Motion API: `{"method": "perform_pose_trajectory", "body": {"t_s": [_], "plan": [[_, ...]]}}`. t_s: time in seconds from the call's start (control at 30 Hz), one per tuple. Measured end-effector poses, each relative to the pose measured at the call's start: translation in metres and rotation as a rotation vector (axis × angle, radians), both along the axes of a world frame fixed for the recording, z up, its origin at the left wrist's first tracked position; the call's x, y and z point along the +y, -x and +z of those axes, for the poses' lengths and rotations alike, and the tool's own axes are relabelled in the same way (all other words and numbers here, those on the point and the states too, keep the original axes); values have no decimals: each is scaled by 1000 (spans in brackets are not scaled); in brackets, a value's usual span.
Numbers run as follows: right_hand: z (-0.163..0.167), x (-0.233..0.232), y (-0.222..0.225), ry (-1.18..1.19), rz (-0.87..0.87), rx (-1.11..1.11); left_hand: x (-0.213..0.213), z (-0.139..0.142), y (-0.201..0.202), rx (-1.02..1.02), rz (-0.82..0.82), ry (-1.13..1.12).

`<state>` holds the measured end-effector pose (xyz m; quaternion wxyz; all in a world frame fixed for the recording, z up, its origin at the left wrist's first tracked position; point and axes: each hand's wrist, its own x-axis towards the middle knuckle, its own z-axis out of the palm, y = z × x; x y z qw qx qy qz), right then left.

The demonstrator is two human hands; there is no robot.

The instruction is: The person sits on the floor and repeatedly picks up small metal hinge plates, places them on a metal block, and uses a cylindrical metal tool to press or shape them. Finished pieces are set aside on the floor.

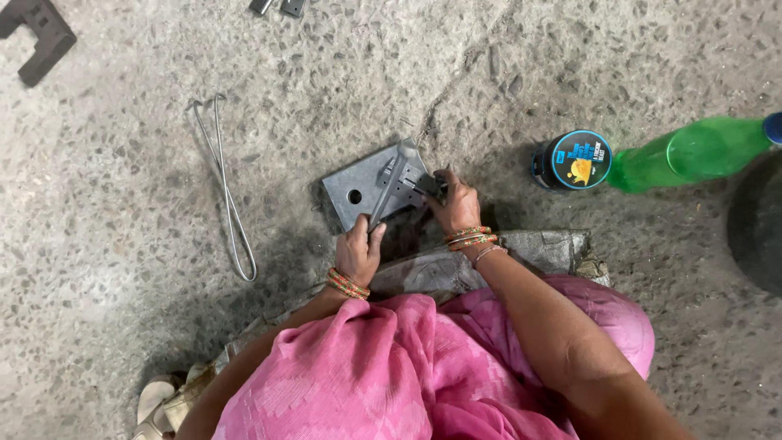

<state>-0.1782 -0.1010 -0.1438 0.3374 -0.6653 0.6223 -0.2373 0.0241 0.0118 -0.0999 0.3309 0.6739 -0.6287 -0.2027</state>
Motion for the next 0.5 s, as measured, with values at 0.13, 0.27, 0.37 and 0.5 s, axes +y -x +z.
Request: {"method": "perform_pose_trajectory", "body": {"t_s": [0.13,0.27,0.37,0.5], "plan": [[-11,-5,3,27,-17,-19,-5,13,1,-2,31,61],[-22,-20,15,-126,-89,-1,3,12,-4,145,59,90],[-23,-26,20,-263,-144,-28,3,2,-16,27,21,-34],[-22,-28,20,-288,-111,-114,-3,-17,-26,-296,-4,-337]]}}
